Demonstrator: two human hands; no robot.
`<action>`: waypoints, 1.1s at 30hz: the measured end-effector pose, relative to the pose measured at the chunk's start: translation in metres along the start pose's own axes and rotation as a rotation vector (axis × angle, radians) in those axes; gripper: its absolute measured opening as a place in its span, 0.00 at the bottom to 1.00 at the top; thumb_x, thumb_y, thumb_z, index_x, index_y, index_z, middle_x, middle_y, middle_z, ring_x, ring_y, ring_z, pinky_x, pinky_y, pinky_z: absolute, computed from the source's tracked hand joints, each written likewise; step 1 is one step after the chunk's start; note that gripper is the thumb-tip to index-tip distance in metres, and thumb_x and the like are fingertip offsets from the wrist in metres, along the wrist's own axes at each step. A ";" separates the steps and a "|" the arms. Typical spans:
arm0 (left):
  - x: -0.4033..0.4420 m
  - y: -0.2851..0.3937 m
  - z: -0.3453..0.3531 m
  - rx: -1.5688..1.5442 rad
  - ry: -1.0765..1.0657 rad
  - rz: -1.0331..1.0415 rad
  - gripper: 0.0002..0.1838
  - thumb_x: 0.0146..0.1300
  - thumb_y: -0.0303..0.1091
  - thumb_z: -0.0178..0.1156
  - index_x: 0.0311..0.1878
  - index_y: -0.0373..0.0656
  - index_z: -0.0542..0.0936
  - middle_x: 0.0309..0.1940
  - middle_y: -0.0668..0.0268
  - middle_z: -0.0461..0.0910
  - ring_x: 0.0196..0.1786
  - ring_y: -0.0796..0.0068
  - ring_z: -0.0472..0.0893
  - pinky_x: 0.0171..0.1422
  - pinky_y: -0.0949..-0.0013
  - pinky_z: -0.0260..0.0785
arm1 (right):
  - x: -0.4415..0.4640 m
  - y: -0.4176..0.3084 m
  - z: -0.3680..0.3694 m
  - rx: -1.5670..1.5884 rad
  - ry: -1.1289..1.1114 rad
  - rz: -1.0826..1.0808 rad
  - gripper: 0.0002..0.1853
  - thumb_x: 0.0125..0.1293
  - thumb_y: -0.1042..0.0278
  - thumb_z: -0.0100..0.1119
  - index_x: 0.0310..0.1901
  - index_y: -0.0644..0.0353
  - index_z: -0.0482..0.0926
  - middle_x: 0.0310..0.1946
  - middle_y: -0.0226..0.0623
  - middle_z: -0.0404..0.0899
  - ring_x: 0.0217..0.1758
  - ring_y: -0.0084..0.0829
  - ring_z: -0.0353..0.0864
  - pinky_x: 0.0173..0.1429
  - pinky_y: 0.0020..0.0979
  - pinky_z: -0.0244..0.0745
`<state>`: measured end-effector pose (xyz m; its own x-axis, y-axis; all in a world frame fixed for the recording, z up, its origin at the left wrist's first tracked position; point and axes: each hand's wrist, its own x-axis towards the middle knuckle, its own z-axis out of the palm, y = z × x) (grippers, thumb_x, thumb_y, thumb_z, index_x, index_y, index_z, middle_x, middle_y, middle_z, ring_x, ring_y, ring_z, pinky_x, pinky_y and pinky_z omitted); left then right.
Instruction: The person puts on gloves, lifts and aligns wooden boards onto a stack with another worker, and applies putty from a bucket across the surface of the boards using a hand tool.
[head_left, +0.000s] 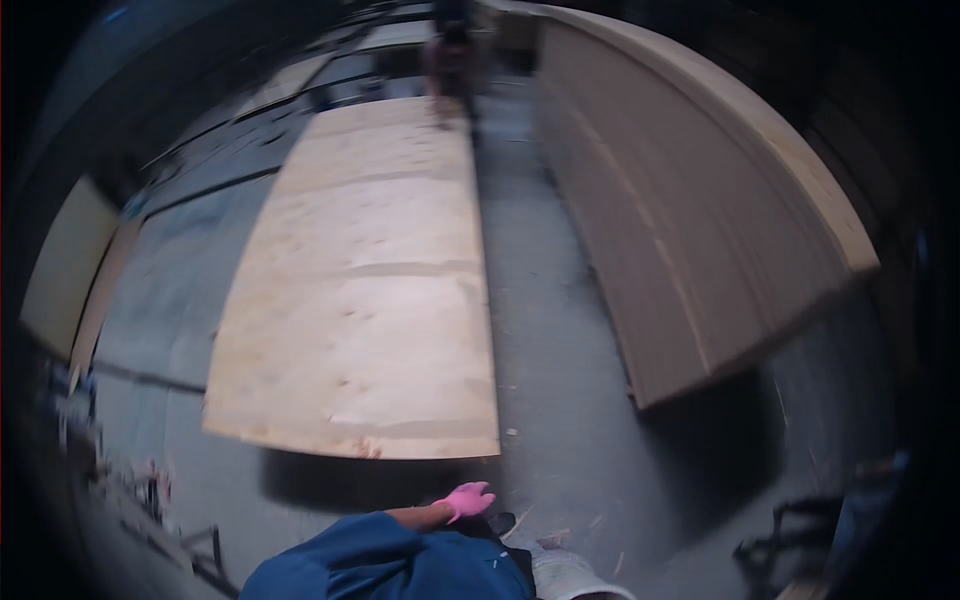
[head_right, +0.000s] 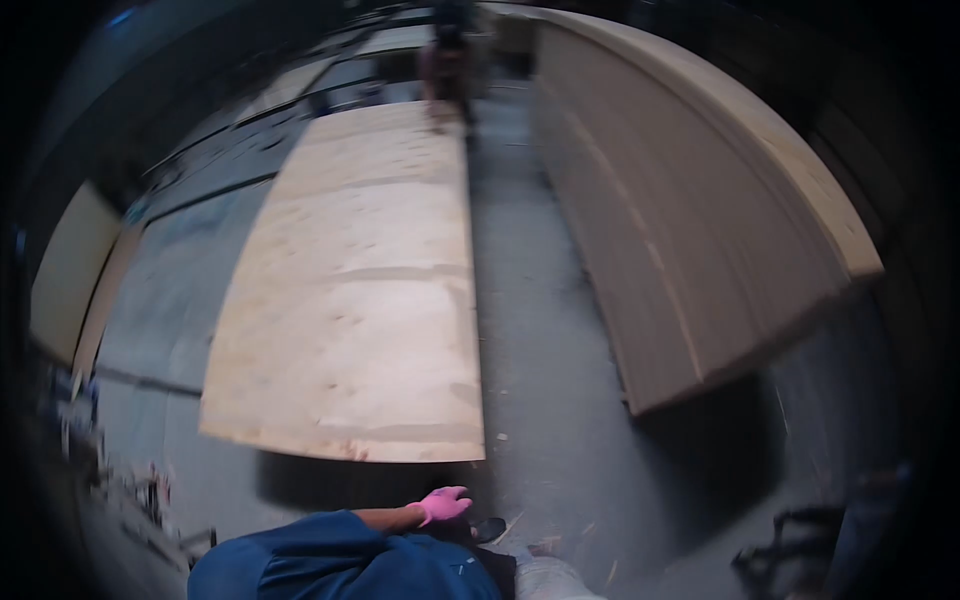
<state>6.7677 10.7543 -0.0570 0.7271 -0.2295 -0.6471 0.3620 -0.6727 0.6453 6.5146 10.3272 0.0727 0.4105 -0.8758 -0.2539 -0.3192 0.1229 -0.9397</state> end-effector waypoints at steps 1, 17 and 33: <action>0.013 -0.001 -0.003 0.029 -0.032 0.048 0.34 0.66 0.53 0.54 0.67 0.38 0.71 0.63 0.45 0.74 0.68 0.48 0.71 0.72 0.57 0.63 | -0.004 0.011 -0.008 -0.102 0.065 -0.006 0.20 0.71 0.63 0.54 0.60 0.62 0.73 0.51 0.44 0.80 0.52 0.35 0.79 0.56 0.35 0.73; 0.115 0.047 0.003 0.074 -0.339 0.204 0.24 0.71 0.38 0.57 0.65 0.34 0.72 0.56 0.51 0.81 0.60 0.64 0.79 0.65 0.67 0.69 | -0.088 0.004 -0.043 -0.544 0.644 0.239 0.26 0.60 0.63 0.62 0.58 0.67 0.73 0.49 0.61 0.78 0.51 0.54 0.80 0.53 0.42 0.76; -0.120 0.317 0.304 -0.576 -1.496 -0.565 0.34 0.74 0.60 0.45 0.71 0.42 0.67 0.68 0.59 0.70 0.68 0.61 0.70 0.73 0.60 0.58 | -0.066 0.017 -0.012 1.271 0.590 -0.148 0.22 0.74 0.65 0.51 0.66 0.63 0.69 0.64 0.40 0.73 0.66 0.34 0.72 0.67 0.34 0.71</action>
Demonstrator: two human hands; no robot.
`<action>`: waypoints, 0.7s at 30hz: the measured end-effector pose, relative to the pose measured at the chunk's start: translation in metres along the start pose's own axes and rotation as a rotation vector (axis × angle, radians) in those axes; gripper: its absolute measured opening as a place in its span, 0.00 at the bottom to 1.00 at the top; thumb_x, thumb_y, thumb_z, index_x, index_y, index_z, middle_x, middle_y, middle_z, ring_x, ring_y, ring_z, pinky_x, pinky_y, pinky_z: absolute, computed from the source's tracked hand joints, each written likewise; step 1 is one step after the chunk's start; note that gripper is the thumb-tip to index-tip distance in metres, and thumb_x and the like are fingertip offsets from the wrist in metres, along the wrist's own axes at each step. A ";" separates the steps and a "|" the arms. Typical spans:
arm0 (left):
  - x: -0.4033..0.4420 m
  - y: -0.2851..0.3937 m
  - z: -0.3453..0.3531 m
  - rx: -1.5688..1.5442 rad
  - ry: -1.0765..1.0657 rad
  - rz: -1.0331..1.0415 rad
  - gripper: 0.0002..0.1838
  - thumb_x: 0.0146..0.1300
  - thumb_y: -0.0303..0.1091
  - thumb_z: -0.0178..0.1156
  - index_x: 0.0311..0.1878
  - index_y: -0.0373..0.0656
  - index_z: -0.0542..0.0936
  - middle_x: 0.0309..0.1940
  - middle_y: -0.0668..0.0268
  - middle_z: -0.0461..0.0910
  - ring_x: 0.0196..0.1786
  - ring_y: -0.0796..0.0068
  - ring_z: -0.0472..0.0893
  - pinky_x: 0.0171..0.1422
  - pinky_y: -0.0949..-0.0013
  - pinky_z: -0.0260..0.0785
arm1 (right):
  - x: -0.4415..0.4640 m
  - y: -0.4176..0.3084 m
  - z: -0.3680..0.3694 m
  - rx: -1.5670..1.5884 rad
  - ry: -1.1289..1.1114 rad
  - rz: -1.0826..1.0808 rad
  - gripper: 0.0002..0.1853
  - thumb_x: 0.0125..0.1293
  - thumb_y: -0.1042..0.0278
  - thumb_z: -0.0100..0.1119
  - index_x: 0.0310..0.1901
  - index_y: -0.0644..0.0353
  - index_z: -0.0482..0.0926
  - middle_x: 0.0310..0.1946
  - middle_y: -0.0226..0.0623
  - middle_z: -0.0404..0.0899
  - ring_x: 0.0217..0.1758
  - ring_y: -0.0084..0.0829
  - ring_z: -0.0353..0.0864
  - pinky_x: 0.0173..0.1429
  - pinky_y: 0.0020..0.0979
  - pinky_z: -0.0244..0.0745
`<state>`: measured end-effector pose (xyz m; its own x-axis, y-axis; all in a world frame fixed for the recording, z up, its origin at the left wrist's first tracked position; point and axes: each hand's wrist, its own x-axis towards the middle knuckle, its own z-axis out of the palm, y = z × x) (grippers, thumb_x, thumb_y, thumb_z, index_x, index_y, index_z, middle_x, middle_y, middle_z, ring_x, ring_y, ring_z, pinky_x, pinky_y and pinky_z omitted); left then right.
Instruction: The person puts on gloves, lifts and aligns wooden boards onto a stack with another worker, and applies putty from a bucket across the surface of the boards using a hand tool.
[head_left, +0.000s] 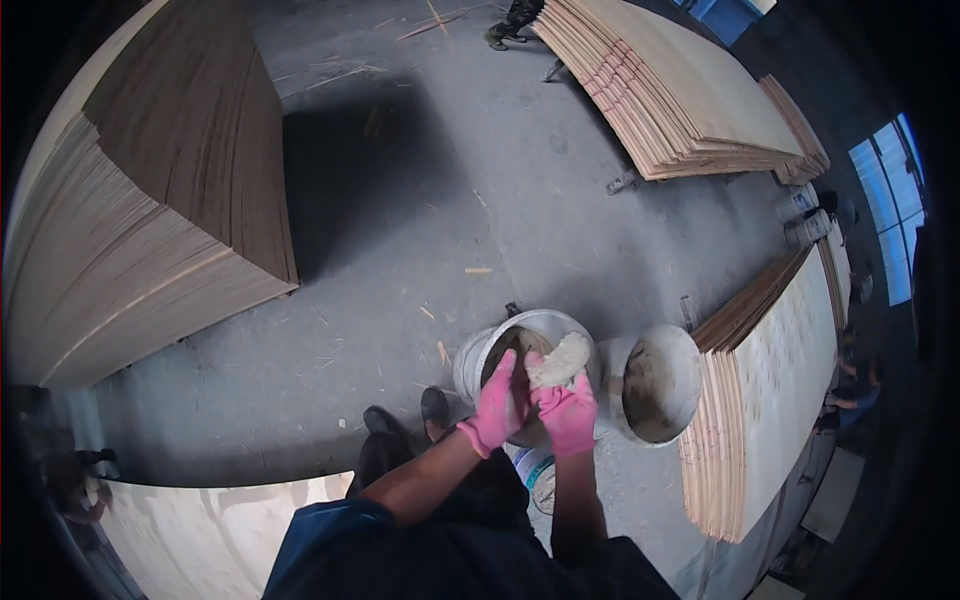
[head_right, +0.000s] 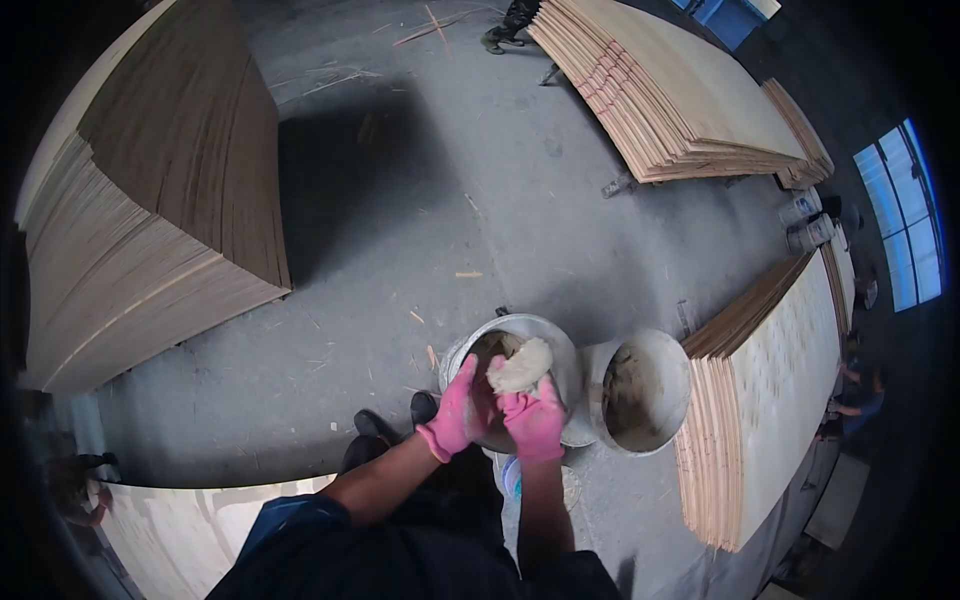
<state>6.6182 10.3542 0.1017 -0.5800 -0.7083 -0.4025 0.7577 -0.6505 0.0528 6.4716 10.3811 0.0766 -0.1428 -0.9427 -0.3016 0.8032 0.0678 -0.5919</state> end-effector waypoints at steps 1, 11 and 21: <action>-0.002 0.004 0.018 -0.035 -0.034 0.060 0.34 0.74 0.60 0.44 0.70 0.42 0.67 0.67 0.60 0.71 0.68 0.61 0.70 0.74 0.60 0.58 | 0.000 0.009 -0.005 -0.276 0.030 -0.130 0.21 0.73 0.67 0.53 0.65 0.65 0.71 0.62 0.40 0.75 0.63 0.32 0.74 0.65 0.33 0.72; -0.016 0.064 0.047 1.224 0.184 0.822 0.36 0.78 0.52 0.41 0.77 0.34 0.51 0.77 0.51 0.52 0.81 0.58 0.49 0.81 0.60 0.42 | -0.007 0.005 0.165 -1.157 0.078 -0.389 0.15 0.71 0.70 0.56 0.53 0.72 0.80 0.42 0.38 0.85 0.45 0.27 0.82 0.49 0.32 0.78; -0.222 0.284 -0.027 1.138 0.490 1.402 0.29 0.69 0.29 0.55 0.72 0.35 0.62 0.67 0.50 0.69 0.68 0.58 0.71 0.72 0.61 0.63 | 0.112 0.061 0.276 0.598 -0.445 0.782 0.14 0.74 0.66 0.46 0.54 0.55 0.78 0.42 0.32 0.83 0.51 0.26 0.79 0.62 0.29 0.72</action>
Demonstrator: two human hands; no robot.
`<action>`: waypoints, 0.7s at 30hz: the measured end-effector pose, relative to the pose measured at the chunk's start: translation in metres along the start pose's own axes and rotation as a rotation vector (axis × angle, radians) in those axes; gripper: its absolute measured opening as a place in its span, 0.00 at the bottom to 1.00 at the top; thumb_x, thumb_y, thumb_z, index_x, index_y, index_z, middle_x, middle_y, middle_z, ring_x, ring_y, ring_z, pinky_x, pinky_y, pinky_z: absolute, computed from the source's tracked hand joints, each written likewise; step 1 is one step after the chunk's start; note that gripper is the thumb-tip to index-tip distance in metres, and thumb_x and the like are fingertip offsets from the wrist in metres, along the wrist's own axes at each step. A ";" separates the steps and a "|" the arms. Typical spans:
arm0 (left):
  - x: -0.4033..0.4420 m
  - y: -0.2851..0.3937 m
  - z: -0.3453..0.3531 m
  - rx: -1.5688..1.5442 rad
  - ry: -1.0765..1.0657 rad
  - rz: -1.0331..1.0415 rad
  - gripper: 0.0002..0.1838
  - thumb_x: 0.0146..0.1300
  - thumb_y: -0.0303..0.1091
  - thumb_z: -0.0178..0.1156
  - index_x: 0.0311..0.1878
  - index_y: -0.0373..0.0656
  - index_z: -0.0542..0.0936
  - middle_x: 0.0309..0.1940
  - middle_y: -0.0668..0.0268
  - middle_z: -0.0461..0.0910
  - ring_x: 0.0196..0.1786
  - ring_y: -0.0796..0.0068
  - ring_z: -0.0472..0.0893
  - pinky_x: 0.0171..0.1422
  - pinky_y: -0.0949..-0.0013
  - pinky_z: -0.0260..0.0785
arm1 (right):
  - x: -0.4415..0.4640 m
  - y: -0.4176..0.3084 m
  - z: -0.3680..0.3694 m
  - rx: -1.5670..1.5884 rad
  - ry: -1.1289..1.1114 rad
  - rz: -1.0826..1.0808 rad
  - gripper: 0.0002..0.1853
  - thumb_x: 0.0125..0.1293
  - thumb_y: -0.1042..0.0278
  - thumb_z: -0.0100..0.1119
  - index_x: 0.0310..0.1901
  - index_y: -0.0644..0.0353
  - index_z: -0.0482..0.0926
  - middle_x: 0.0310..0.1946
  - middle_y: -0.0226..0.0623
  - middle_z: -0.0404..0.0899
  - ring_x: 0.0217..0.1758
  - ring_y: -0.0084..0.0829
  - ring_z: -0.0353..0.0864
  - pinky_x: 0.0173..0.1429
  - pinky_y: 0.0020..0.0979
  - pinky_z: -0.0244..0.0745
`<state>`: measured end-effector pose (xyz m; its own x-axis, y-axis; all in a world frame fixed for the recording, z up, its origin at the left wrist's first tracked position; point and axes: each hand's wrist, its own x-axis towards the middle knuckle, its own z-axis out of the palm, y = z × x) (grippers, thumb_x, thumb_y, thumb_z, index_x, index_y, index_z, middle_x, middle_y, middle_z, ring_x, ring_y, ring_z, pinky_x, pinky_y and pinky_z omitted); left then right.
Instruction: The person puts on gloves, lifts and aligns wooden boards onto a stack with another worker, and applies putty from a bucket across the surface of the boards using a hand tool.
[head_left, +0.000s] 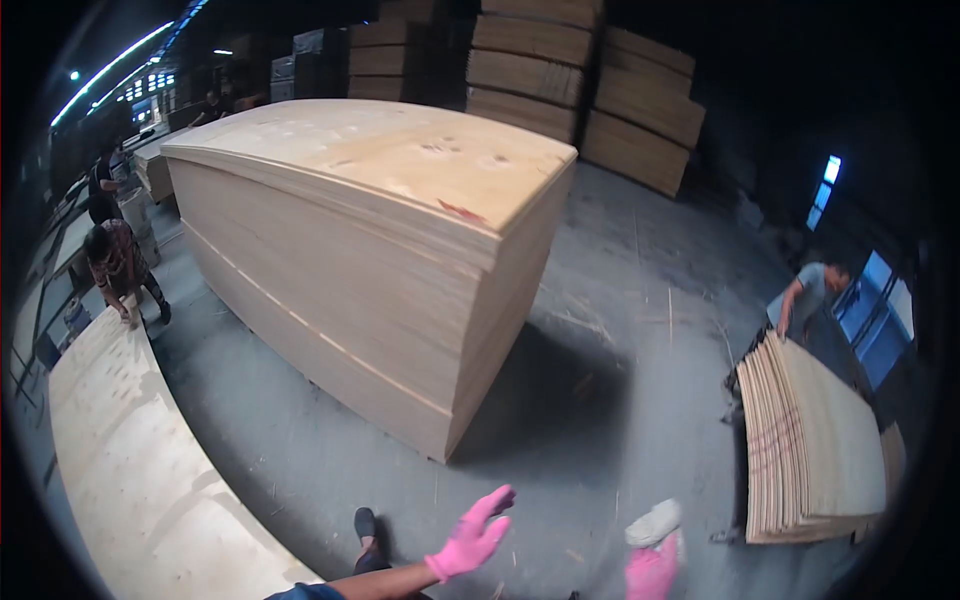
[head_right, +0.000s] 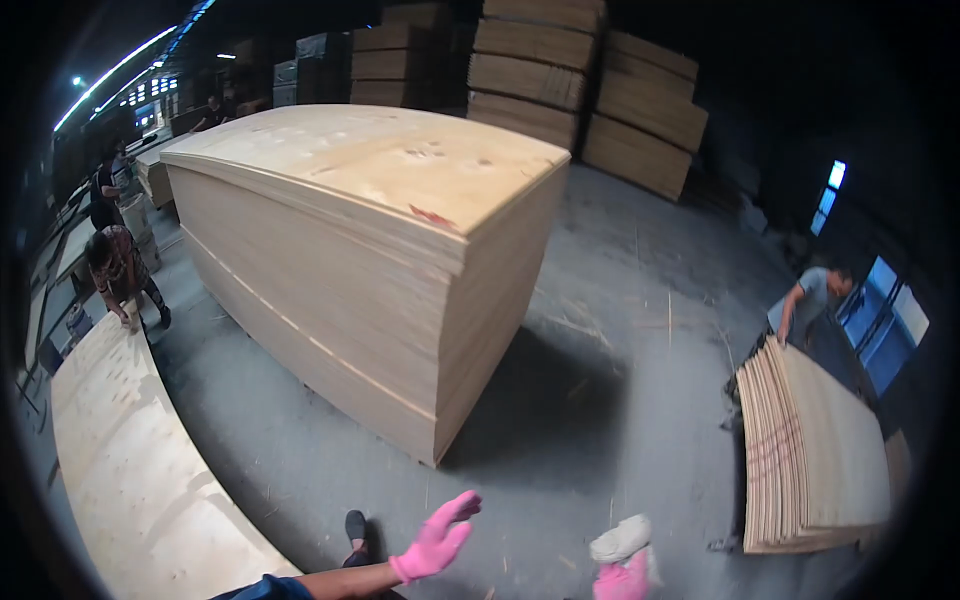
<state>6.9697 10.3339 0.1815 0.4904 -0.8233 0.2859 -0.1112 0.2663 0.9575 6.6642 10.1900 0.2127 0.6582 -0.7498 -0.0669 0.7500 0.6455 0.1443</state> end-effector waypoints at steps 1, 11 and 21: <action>0.008 -0.009 -0.039 0.073 0.011 0.012 0.28 0.68 0.27 0.55 0.71 0.34 0.64 0.64 0.51 0.72 0.66 0.59 0.74 0.70 0.62 0.66 | 0.037 0.036 0.037 -0.495 -0.012 -0.233 0.18 0.76 0.63 0.45 0.61 0.59 0.72 0.52 0.38 0.78 0.57 0.31 0.78 0.64 0.34 0.73; 0.195 0.048 -0.367 0.613 0.255 0.393 0.26 0.61 0.26 0.60 0.63 0.34 0.72 0.56 0.50 0.78 0.59 0.51 0.78 0.65 0.57 0.69 | 0.328 0.252 0.260 -1.842 -0.518 -0.600 0.20 0.77 0.63 0.48 0.65 0.64 0.70 0.59 0.39 0.76 0.61 0.35 0.77 0.65 0.40 0.74; 0.526 0.151 -0.604 1.320 0.171 0.341 0.33 0.65 0.45 0.57 0.68 0.33 0.68 0.66 0.46 0.69 0.71 0.49 0.66 0.76 0.55 0.55 | 0.701 0.336 0.367 -1.775 -0.237 -0.379 0.13 0.71 0.70 0.59 0.55 0.62 0.78 0.54 0.35 0.80 0.55 0.29 0.80 0.59 0.38 0.79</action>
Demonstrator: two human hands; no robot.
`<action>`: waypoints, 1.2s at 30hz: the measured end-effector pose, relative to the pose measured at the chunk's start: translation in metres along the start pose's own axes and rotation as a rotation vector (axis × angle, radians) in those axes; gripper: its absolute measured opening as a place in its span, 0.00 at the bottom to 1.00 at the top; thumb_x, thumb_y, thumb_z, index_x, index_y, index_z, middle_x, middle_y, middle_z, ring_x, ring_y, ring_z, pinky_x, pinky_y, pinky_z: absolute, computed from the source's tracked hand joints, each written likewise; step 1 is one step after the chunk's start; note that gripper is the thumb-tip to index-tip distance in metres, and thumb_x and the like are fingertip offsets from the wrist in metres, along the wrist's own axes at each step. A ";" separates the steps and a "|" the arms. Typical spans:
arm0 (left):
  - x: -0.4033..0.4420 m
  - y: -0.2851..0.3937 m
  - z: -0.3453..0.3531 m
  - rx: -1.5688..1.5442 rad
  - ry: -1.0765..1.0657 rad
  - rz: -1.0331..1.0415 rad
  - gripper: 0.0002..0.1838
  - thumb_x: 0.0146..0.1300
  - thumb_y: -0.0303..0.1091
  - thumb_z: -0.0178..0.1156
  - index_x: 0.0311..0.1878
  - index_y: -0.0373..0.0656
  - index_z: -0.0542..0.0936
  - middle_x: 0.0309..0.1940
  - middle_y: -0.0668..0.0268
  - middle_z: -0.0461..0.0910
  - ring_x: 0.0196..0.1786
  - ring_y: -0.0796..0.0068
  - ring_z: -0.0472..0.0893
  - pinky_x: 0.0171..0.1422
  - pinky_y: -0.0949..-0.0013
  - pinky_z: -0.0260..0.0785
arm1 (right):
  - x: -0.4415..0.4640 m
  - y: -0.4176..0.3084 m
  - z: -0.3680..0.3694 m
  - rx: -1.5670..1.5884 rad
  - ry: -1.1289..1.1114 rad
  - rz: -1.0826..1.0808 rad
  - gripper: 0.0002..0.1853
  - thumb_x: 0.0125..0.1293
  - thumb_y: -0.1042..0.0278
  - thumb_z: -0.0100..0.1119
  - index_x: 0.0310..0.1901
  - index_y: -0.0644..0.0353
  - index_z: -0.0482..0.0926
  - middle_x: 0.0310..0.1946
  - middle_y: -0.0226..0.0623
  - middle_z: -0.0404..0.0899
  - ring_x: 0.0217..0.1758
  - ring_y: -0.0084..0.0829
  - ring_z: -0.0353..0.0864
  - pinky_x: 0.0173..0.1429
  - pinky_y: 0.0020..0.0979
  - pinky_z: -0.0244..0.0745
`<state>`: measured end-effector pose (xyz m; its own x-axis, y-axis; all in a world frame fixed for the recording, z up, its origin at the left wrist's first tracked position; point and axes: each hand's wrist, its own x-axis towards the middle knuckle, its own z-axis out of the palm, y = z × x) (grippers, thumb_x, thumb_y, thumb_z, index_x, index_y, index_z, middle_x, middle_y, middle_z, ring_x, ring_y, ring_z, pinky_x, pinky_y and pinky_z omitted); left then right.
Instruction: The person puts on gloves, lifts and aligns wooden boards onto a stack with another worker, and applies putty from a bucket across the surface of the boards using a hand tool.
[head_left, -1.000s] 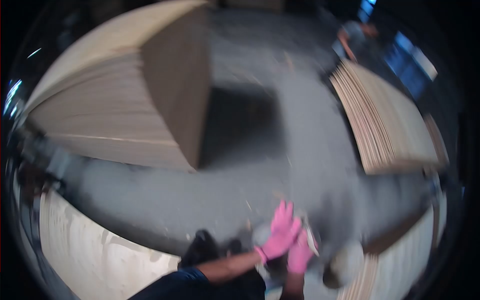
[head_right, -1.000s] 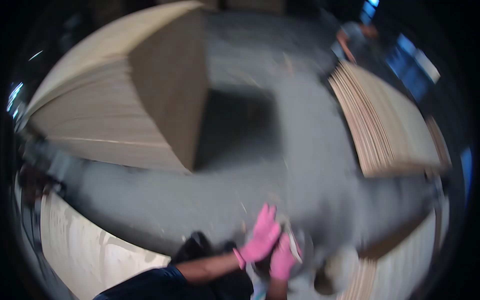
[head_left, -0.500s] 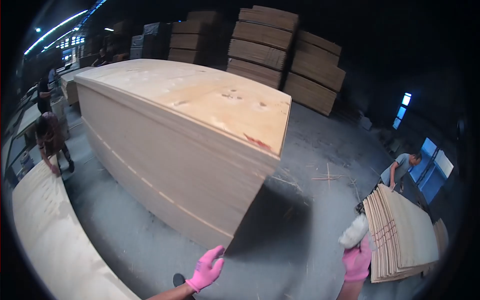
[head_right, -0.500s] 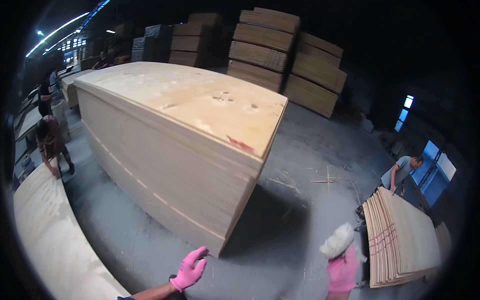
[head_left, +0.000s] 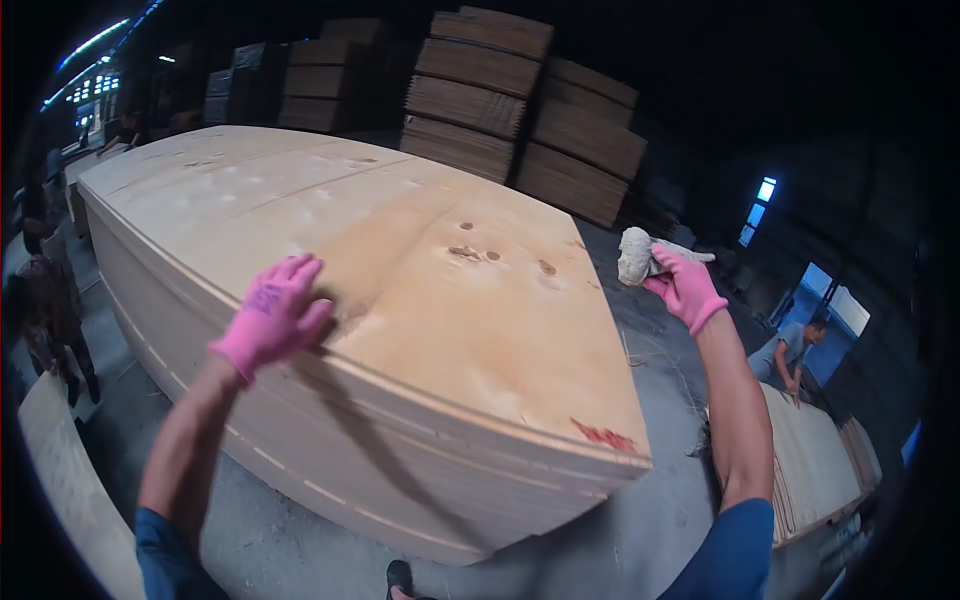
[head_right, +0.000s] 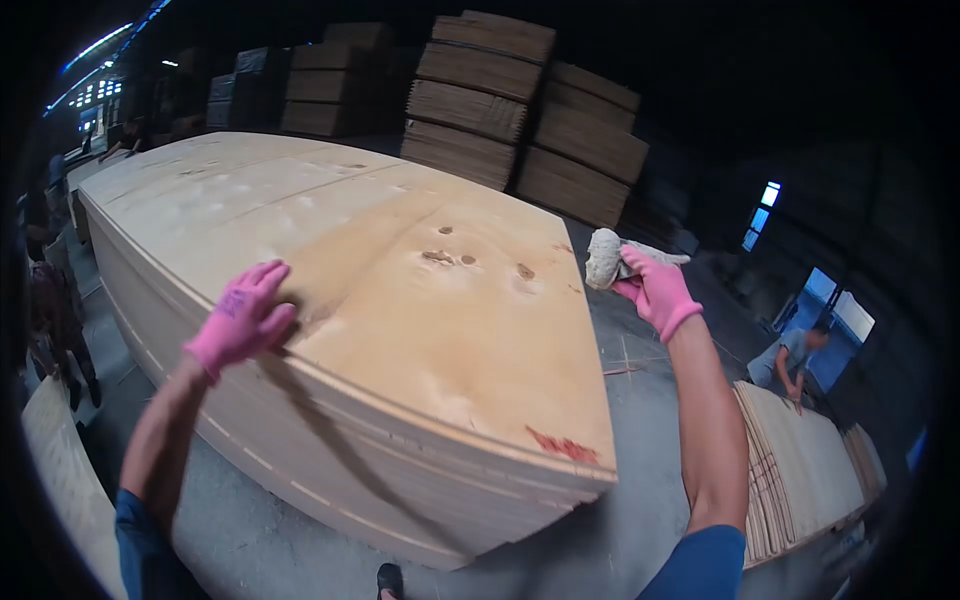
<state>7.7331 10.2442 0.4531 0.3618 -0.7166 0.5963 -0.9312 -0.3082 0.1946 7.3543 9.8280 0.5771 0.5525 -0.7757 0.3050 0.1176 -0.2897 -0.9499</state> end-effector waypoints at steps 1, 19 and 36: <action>0.015 -0.023 0.000 0.075 -0.144 -0.070 0.35 0.66 0.50 0.55 0.69 0.33 0.67 0.68 0.45 0.67 0.73 0.50 0.63 0.78 0.56 0.52 | 0.019 0.003 0.015 0.097 0.060 0.116 0.13 0.70 0.70 0.59 0.54 0.62 0.79 0.54 0.35 0.80 0.54 0.29 0.80 0.59 0.37 0.80; 0.120 -0.159 0.011 0.197 -0.480 -0.406 0.38 0.72 0.52 0.46 0.76 0.36 0.56 0.78 0.51 0.50 0.82 0.54 0.45 0.83 0.59 0.36 | 0.236 0.128 0.088 -0.906 -0.003 0.231 0.41 0.47 0.64 0.76 0.59 0.78 0.66 0.45 0.49 0.82 0.37 0.34 0.86 0.35 0.32 0.84; 0.106 -0.282 -0.032 0.154 -0.400 -0.433 0.35 0.71 0.49 0.49 0.75 0.38 0.60 0.77 0.51 0.54 0.80 0.53 0.49 0.82 0.57 0.41 | 0.273 0.145 0.217 -0.258 -0.077 0.391 0.12 0.63 0.67 0.64 0.47 0.63 0.82 0.40 0.38 0.84 0.40 0.30 0.85 0.40 0.35 0.83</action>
<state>8.0330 10.2748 0.4861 0.7225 -0.6764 0.1433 -0.6895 -0.6896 0.2215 7.7011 9.6953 0.5078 0.5755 -0.8132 -0.0870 -0.3146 -0.1220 -0.9413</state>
